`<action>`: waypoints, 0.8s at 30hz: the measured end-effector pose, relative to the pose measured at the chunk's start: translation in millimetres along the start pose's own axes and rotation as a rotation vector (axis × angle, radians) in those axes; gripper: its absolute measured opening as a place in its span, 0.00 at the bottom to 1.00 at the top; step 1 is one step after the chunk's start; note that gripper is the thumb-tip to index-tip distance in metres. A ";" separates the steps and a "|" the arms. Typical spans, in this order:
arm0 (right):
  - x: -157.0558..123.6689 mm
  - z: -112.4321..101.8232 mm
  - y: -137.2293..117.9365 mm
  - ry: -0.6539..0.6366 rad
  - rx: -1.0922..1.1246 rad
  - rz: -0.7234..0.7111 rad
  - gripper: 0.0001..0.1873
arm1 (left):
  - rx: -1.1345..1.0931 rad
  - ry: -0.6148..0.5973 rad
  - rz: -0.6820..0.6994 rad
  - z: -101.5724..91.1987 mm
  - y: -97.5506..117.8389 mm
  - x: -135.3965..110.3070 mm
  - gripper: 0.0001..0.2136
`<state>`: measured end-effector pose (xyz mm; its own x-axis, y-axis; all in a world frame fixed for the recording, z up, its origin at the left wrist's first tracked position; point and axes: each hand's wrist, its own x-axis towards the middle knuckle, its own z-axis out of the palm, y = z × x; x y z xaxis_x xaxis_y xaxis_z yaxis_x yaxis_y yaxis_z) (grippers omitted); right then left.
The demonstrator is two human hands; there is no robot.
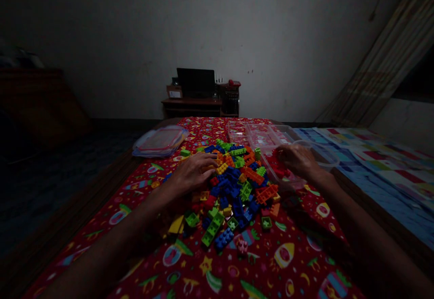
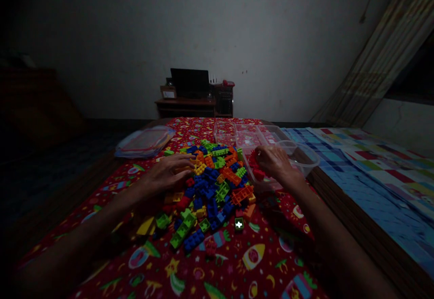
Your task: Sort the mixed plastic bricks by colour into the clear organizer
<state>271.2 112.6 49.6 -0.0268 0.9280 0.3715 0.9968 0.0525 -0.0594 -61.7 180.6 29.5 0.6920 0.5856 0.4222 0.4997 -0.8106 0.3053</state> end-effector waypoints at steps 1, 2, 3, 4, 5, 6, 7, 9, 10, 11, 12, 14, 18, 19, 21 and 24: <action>2.8 1.3 3.4 -0.008 -0.044 0.046 0.12 | -0.003 0.013 -0.016 -1.3 -2.9 0.2 0.10; 5.2 2.4 5.5 -0.005 -0.078 0.082 0.12 | -0.007 0.022 -0.030 -2.5 -6.5 0.6 0.10; 7.3 2.8 5.7 0.009 -0.100 0.103 0.13 | -0.012 0.028 -0.040 -3.7 -10.4 1.0 0.10; 9.3 2.6 3.6 0.035 -0.107 0.105 0.14 | -0.018 0.033 -0.047 -4.8 -14.3 1.4 0.11; 11.2 1.8 -1.4 0.068 -0.098 0.090 0.15 | -0.024 0.038 -0.050 -5.8 -17.8 1.7 0.11; 12.9 0.7 -9.3 0.090 -0.073 0.057 0.16 | -0.028 0.044 -0.051 -6.8 -20.7 1.9 0.11; 14.5 -0.4 -20.3 0.091 -0.036 0.005 0.17 | -0.030 0.053 -0.053 -7.7 -22.7 1.9 0.11; 16.8 -0.6 -49.6 0.035 0.051 -0.137 0.16 | -0.022 0.067 -0.063 -9.4 -23.7 1.7 0.12; 17.4 1.0 -66.5 -0.013 0.091 -0.221 0.15 | -0.013 0.069 -0.071 -10.4 -23.1 1.5 0.12; 17.5 4.0 -83.6 -0.039 0.121 -0.303 0.15 | -0.002 0.068 -0.081 -11.6 -22.1 1.3 0.13; 17.1 8.2 -100.1 -0.060 0.142 -0.387 0.14 | 0.010 0.064 -0.090 -13.0 -20.9 1.3 0.13; 15.1 19.0 -127.6 -0.074 0.161 -0.523 0.13 | 0.032 0.048 -0.105 -16.8 -19.1 1.4 0.13; 8.3 38.6 -152.9 -0.131 0.159 -0.669 0.09 | 0.040 0.030 -0.097 -27.0 -19.7 1.8 0.13; 6.5 42.2 -153.8 -0.138 0.161 -0.676 0.08 | 0.041 0.034 -0.090 -29.0 -20.2 1.7 0.14; 3.4 48.4 -152.0 -0.115 0.183 -0.687 0.09 | 0.046 0.045 -0.071 -31.3 -20.7 1.6 0.13; 1.1 54.1 -147.0 -0.043 0.241 -0.717 0.13 | 0.048 0.046 -0.037 -30.5 -18.3 1.5 0.13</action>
<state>120.6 125.8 8.7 -0.6704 0.6495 0.3589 0.6903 0.7233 -0.0194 -85.7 196.3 50.5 0.6484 0.6139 0.4502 0.5501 -0.7866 0.2804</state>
